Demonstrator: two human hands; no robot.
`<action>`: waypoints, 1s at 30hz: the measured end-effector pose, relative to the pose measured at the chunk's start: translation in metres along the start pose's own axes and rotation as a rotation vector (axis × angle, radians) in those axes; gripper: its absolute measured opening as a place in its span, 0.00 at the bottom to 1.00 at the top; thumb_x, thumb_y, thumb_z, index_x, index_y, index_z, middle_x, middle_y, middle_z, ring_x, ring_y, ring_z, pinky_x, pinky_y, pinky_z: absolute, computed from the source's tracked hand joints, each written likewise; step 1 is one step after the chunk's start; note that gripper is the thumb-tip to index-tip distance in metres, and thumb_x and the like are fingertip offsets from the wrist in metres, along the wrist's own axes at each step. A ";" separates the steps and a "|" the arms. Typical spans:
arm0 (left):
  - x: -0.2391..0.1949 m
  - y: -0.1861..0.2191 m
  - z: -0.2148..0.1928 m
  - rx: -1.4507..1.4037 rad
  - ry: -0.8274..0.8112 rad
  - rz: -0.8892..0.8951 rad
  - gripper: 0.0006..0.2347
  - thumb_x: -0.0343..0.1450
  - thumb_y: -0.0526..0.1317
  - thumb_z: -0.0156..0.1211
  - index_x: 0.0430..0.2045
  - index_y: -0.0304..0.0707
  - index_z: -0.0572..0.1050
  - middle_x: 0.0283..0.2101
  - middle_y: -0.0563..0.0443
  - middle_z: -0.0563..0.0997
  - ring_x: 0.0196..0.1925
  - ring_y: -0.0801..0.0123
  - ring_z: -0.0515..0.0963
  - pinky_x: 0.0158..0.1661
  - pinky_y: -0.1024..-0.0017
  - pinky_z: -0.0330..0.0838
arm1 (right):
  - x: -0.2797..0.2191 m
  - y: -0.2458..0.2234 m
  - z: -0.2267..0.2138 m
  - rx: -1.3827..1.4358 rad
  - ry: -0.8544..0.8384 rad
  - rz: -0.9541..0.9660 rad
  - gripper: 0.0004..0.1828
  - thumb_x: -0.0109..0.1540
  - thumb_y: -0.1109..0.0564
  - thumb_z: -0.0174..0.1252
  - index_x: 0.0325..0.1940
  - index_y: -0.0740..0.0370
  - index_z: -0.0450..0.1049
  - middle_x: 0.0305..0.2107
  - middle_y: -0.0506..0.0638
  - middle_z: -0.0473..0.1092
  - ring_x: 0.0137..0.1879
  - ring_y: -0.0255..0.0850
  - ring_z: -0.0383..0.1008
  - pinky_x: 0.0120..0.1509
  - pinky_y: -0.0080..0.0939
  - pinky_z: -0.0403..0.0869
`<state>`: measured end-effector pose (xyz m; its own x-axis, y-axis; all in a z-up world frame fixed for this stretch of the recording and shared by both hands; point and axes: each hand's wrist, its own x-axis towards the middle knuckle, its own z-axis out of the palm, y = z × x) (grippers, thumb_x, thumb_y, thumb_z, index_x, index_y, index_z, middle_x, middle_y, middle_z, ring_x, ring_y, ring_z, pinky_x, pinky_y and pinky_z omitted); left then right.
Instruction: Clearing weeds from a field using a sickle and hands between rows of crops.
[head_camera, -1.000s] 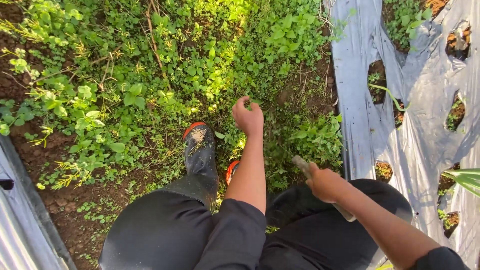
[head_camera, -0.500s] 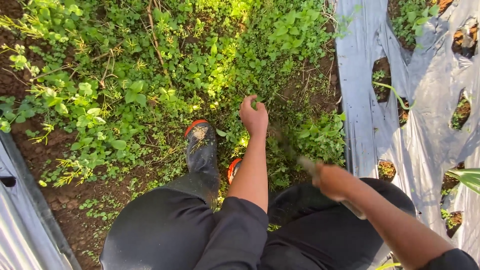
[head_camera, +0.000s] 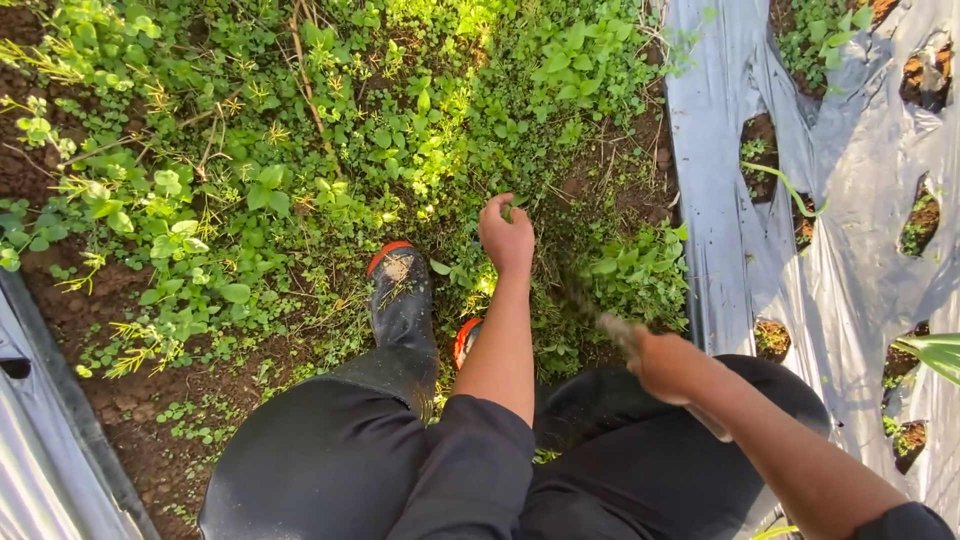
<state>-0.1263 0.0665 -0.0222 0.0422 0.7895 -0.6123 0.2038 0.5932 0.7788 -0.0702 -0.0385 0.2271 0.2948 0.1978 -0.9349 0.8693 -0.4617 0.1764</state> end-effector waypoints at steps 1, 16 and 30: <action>0.000 0.003 0.000 -0.002 0.000 0.002 0.13 0.74 0.32 0.47 0.51 0.40 0.74 0.50 0.42 0.73 0.57 0.48 0.72 0.58 0.49 0.68 | 0.014 0.018 0.010 -0.001 0.003 0.001 0.27 0.68 0.47 0.51 0.69 0.59 0.61 0.36 0.63 0.79 0.41 0.53 0.85 0.48 0.54 0.84; -0.004 0.003 0.007 0.008 -0.018 -0.016 0.12 0.74 0.33 0.48 0.50 0.41 0.74 0.50 0.44 0.72 0.55 0.54 0.71 0.56 0.56 0.69 | 0.026 0.054 0.033 -0.186 -0.139 0.014 0.22 0.70 0.47 0.48 0.61 0.65 0.71 0.39 0.61 0.79 0.43 0.49 0.84 0.51 0.49 0.83; -0.002 -0.001 0.006 -0.026 -0.013 0.010 0.12 0.74 0.33 0.48 0.50 0.40 0.73 0.51 0.41 0.72 0.59 0.48 0.71 0.59 0.49 0.67 | 0.023 0.022 0.020 -0.135 -0.239 0.039 0.16 0.70 0.49 0.51 0.55 0.60 0.73 0.35 0.53 0.78 0.39 0.41 0.82 0.48 0.41 0.83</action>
<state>-0.1209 0.0635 -0.0225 0.0567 0.7931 -0.6065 0.1776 0.5897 0.7878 -0.0527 -0.0613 0.2033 0.2410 -0.0344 -0.9699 0.9091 -0.3420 0.2380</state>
